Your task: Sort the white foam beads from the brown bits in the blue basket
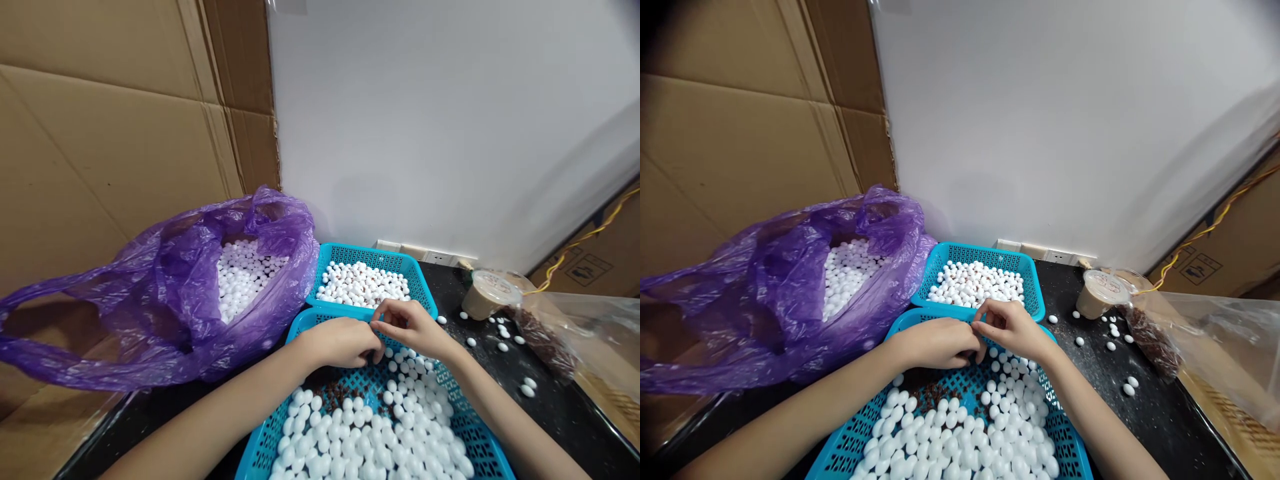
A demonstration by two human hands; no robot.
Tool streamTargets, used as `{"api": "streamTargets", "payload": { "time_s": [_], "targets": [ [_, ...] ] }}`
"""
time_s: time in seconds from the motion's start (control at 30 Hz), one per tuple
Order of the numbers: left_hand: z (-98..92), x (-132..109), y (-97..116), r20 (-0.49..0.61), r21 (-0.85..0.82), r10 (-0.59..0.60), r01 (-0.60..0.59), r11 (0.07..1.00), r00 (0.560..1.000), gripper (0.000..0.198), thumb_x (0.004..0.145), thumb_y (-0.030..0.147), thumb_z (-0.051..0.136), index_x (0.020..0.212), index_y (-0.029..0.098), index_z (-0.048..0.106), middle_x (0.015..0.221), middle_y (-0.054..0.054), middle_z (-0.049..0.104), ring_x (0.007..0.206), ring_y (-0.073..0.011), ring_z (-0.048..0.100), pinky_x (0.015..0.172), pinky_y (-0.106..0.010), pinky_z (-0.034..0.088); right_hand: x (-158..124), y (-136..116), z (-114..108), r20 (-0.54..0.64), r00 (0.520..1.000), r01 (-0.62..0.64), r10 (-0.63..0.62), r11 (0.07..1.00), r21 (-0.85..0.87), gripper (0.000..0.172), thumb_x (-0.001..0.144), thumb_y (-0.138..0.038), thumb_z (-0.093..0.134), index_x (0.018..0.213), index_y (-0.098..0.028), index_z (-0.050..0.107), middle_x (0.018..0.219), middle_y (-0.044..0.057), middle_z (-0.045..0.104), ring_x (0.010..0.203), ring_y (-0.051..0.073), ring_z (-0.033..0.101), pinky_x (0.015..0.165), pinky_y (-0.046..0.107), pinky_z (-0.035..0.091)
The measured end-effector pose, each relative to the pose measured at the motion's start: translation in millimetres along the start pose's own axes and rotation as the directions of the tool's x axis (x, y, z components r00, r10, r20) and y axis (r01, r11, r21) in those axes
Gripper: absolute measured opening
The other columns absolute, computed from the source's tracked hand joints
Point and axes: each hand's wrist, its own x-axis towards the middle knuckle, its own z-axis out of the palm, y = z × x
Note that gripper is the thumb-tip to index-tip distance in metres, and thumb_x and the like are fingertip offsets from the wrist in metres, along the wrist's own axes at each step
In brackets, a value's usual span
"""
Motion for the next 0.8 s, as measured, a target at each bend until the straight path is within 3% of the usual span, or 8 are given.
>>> {"api": "streamTargets", "payload": {
  "time_s": [0.17, 0.47, 0.8],
  "targets": [
    [0.6, 0.6, -0.7, 0.039, -0.068, 0.029, -0.026, 0.997, 0.999, 0.026, 0.074, 0.005, 0.055, 0.089, 0.023, 0.068, 0.092, 0.001, 0.07, 0.082, -0.0171, 0.064, 0.068, -0.023, 0.045, 0.1, 1.3, 0.3, 0.005, 1.0, 0.004, -0.004, 1.0, 0.01, 0.018, 0.086, -0.033, 0.053, 0.083, -0.016, 0.058, 0.053, -0.006, 0.042, 0.046, 0.007, 0.035, 0.043, 0.02, 0.027],
    [-0.6, 1.1, -0.3, 0.086, -0.112, -0.037, 0.047, 0.993, 0.996, 0.023, 0.073, 0.006, 0.055, 0.084, 0.021, 0.07, 0.088, 0.0, 0.071, 0.079, -0.0168, 0.064, 0.065, -0.022, 0.045, 1.2, 0.9, 0.1, 0.003, 1.0, 0.005, -0.005, 1.0, 0.011, 0.018, 0.085, -0.034, 0.053, 0.083, -0.017, 0.058, 0.054, -0.005, 0.041, 0.047, 0.007, 0.034, 0.043, 0.021, 0.027],
    [-0.6, 1.0, -0.5, 0.071, -0.132, -0.031, 0.04, 0.99, 0.997, 0.018, 0.075, 0.013, 0.062, 0.089, 0.022, 0.069, 0.092, 0.0, 0.071, 0.083, -0.0165, 0.064, 0.067, -0.022, 0.045, 0.5, 1.7, 0.0, -0.003, 1.0, 0.01, -0.01, 1.0, 0.016, 0.019, 0.085, -0.035, 0.054, 0.083, -0.017, 0.058, 0.053, -0.006, 0.041, 0.046, 0.007, 0.033, 0.043, 0.02, 0.026]
  ]
}}
